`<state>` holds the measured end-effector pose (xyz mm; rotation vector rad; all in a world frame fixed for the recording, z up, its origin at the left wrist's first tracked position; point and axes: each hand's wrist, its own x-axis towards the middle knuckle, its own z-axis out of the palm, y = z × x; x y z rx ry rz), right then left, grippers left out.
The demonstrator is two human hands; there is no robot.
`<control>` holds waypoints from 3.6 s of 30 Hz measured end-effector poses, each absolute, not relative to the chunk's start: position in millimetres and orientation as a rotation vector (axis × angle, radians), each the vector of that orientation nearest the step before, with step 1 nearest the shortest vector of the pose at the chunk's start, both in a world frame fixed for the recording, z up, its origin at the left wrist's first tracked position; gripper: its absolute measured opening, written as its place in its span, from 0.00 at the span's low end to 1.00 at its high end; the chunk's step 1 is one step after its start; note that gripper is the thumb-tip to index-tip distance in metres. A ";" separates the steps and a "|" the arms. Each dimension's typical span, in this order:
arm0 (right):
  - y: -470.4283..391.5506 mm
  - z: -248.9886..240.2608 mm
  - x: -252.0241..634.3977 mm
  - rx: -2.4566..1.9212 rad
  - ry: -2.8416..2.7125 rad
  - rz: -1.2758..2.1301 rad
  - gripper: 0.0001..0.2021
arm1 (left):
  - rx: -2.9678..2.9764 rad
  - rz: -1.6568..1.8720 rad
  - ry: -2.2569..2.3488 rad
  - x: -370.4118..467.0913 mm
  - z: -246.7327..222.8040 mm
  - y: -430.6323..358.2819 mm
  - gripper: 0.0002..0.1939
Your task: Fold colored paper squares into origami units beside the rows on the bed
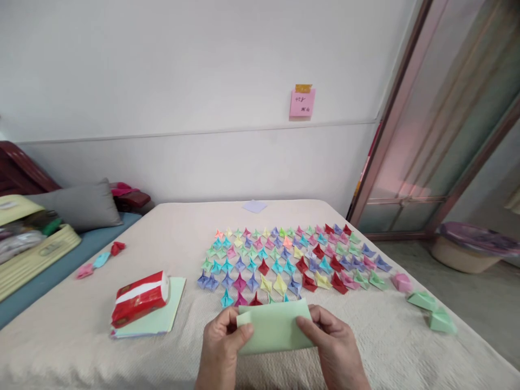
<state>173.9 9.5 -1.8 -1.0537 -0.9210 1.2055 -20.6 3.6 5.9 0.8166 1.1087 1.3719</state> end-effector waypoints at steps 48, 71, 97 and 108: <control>6.4 8.3 164.7 -1.034 -0.846 1.250 0.20 | 0.880 1.456 1.109 -21.6 1.8 8.3 0.27; 11.1 17.9 186.3 -1.009 -1.016 1.259 0.22 | 1.103 1.051 0.809 -27.2 24.3 2.2 0.24; -2.3 -2.3 148.6 -0.869 -0.834 1.582 0.11 | 1.144 1.046 1.008 -14.8 20.5 -7.3 0.36; 2.1 7.6 160.9 -0.974 -1.054 1.347 0.27 | 1.104 1.071 0.948 -16.5 23.4 -5.3 0.35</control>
